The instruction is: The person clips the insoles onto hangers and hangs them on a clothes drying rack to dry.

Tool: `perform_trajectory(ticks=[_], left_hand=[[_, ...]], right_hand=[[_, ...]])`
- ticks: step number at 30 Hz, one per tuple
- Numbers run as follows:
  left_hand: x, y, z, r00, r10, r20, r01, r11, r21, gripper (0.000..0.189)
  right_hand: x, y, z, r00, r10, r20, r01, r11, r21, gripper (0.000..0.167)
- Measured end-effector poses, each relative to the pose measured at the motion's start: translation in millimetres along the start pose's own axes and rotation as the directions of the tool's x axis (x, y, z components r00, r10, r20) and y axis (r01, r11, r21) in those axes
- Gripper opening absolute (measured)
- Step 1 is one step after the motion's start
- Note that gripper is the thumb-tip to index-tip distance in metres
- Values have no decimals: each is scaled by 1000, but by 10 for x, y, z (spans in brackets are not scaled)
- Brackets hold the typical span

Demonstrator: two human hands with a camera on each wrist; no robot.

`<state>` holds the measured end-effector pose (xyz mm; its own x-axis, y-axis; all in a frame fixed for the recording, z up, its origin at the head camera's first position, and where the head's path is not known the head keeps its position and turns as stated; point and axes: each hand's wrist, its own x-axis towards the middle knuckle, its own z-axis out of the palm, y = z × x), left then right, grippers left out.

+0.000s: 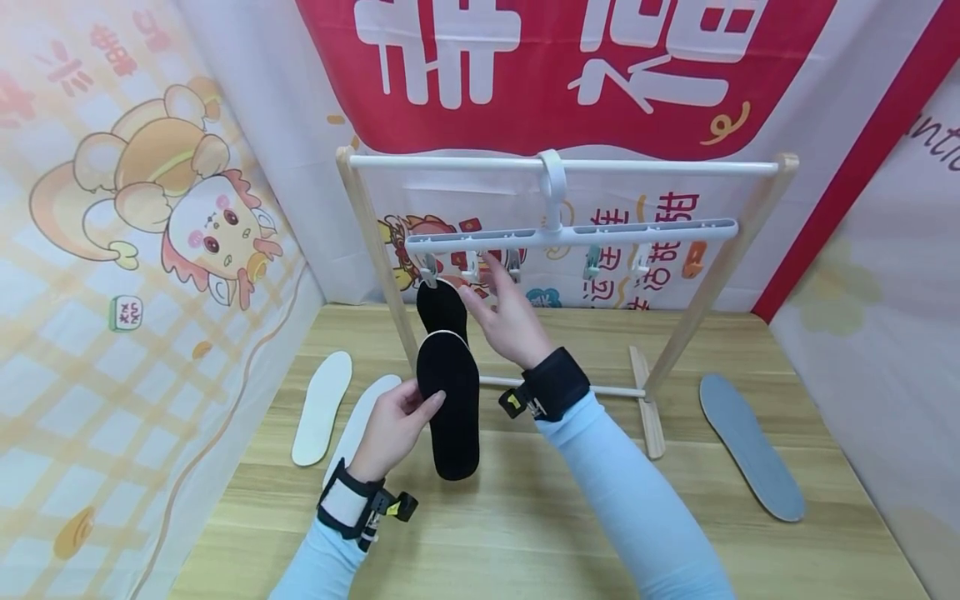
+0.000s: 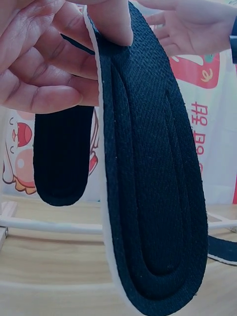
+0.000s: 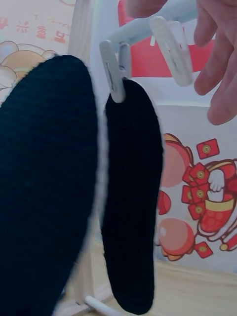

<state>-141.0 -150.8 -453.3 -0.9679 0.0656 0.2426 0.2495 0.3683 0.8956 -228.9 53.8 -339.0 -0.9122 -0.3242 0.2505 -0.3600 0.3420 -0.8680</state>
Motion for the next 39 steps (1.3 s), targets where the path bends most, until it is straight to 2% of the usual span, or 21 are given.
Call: perform_trajectory(ticks=[6, 16, 21, 26, 30, 39], left_hand=[[93, 17, 31, 1000, 18, -6, -18, 1000, -17, 19], [246, 32, 52, 1000, 10, -5, -10, 999, -44, 18], [317, 53, 50, 1000, 6, 0, -6, 1000, -26, 13], [356, 76, 48, 1000, -4, 4, 4, 1000, -7, 15], [377, 63, 40, 1000, -21, 1, 21, 1000, -1, 15], [394, 69, 40, 1000, 5, 4, -5, 1000, 18, 15]], right_hand=[[100, -95, 57, 997, -35, -75, 40, 997, 65, 56], [119, -160, 132, 991, 34, -133, -15, 990, 139, 51], [92, -197, 157, 989, 16, -148, 5, 990, 142, 44], [55, -218, 169, 990, -29, -136, 54, 983, 177, 38], [25, -237, 182, 990, -36, -134, 65, 974, 217, 34], [6, -283, 265, 977, -16, -212, 79, 952, 295, 32]])
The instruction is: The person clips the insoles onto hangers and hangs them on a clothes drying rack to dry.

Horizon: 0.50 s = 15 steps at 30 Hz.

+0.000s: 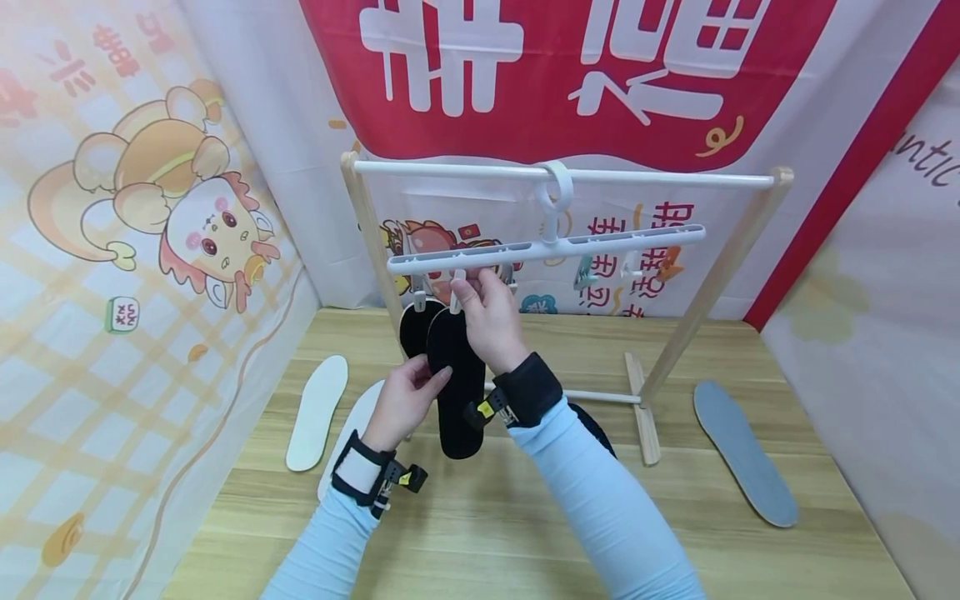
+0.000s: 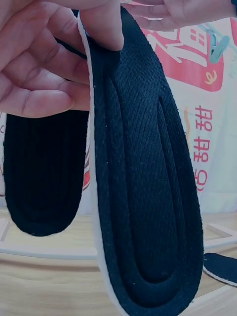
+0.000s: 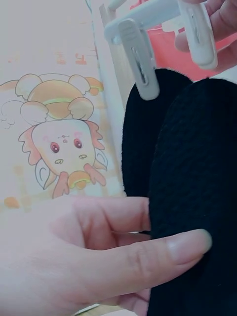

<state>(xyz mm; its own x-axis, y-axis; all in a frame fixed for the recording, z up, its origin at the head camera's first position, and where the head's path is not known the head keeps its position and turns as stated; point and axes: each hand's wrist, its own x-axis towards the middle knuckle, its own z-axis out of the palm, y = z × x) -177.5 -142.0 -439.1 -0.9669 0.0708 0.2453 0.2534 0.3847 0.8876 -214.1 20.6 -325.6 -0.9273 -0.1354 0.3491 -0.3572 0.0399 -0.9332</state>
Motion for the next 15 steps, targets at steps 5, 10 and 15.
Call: perform_trajectory(ticks=[5, 10, 15], left_hand=[[-14, 0, 5, 1000, 9, 0, -9, 1000, 20, 13], [-24, 7, 8, 1000, 31, -4, -31, 999, 27, 12], [-27, 39, 5, 999, 40, -9, -40, 999, 33, 13]], right_hand=[[1, 2, 27, 1000, 4, -26, -4, 1000, 28, 33], [-1, 11, 20, 1000, -3, -31, 4, 1000, 31, 33], [-1, 16, 13, 1000, -8, -30, 9, 999, 34, 34]])
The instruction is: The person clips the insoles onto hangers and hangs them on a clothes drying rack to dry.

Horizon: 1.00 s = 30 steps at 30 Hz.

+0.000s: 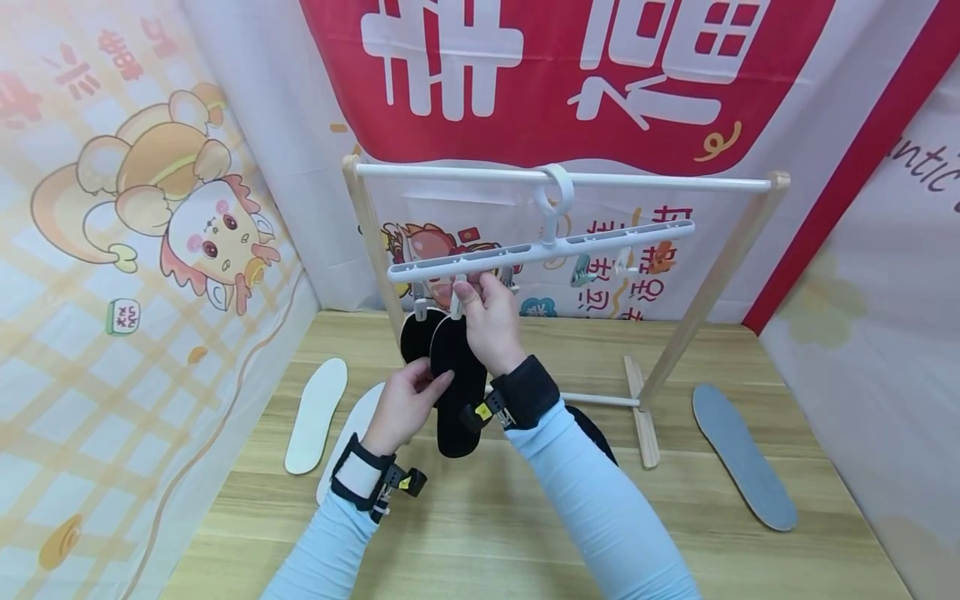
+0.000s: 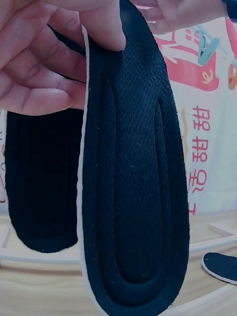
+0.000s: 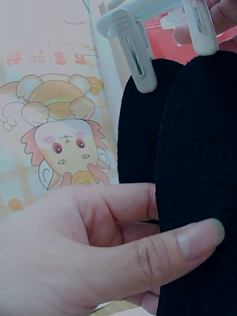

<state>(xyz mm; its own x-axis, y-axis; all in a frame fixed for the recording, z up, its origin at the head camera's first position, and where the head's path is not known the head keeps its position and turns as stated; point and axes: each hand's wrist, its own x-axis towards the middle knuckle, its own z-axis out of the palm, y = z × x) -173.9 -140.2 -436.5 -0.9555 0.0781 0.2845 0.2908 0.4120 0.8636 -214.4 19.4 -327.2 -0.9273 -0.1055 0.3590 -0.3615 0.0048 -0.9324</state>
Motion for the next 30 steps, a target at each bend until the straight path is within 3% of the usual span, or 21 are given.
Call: perform_trajectory(ticks=[16, 30], left_hand=[[107, 156, 54, 1000, 8, 11, -7, 999, -42, 15], [155, 59, 90, 1000, -5, 13, 5, 1000, -1, 15]], right_hand=[[-16, -55, -60, 1000, -11, 7, 11, 1000, 16, 33], [-90, 64, -83, 998, 20, 52, -18, 998, -54, 38]])
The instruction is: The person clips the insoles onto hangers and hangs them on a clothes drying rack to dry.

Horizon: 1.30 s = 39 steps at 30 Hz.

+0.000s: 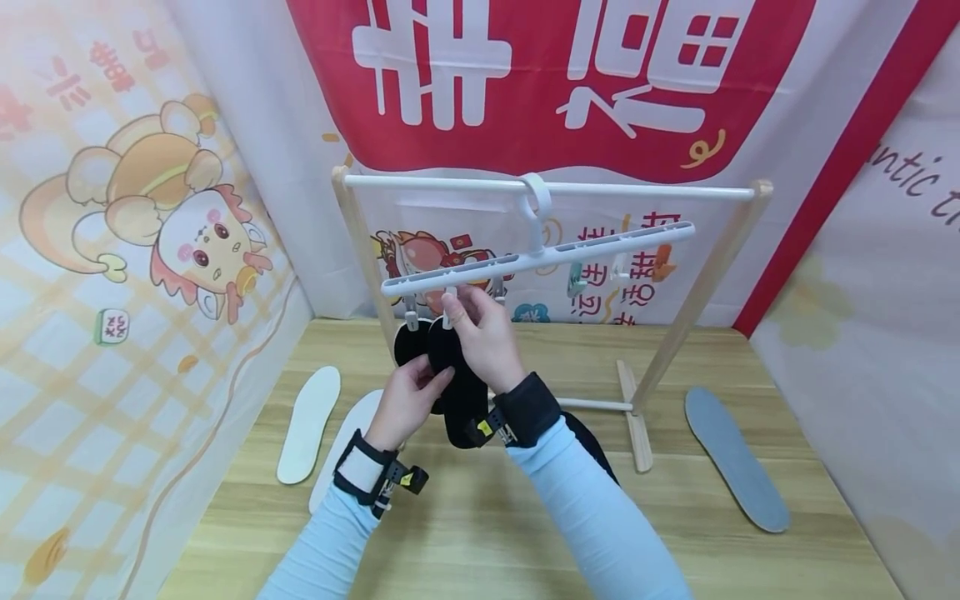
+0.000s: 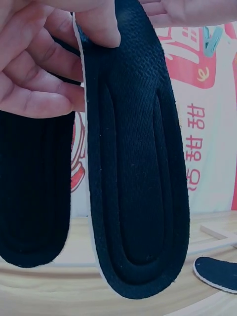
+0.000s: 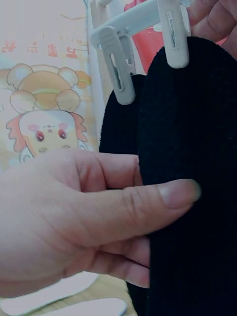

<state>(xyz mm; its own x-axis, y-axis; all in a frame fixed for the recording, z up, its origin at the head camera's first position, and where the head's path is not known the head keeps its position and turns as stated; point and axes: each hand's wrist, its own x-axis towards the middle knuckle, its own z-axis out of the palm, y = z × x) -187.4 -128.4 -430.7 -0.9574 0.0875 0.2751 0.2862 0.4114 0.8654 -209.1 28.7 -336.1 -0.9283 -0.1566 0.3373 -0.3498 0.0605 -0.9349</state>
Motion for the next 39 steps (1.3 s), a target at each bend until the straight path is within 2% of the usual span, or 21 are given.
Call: perform_trajectory(ticks=[6, 13, 17, 21, 27, 30, 34, 39], left_hand=[[42, -50, 38, 999, -27, 19, 27, 1000, -6, 16], [88, -42, 91, 1000, -23, 16, 23, 1000, 17, 18], [102, -33, 114, 999, -38, 10, 38, 998, 40, 18], [108, -45, 127, 999, -53, 6, 53, 998, 16, 19], [100, -127, 143, 997, -78, 23, 78, 997, 7, 21], [77, -179, 144, 992, -115, 44, 115, 993, 15, 25], [33, -252, 138, 989, -131, 68, 130, 991, 14, 30], [-36, -328, 127, 988, -133, 80, 134, 991, 1, 31]], right_hand=[[-93, 64, -66, 1000, -8, 13, 9, 990, -139, 48], [-260, 90, -186, 996, -88, 27, 92, 940, -330, 55], [-385, 94, -281, 993, -109, 43, 117, 925, -361, 53], [-501, 131, -393, 994, -98, 47, 109, 917, -384, 51], [-680, 249, -604, 994, -101, 35, 106, 910, -401, 45], [-782, 321, -732, 997, -82, 14, 81, 909, -409, 44], [-922, 426, -915, 998, -57, -20, 43, 908, -416, 43], [-1090, 589, -1146, 996, 9, -85, -46, 900, -434, 43]])
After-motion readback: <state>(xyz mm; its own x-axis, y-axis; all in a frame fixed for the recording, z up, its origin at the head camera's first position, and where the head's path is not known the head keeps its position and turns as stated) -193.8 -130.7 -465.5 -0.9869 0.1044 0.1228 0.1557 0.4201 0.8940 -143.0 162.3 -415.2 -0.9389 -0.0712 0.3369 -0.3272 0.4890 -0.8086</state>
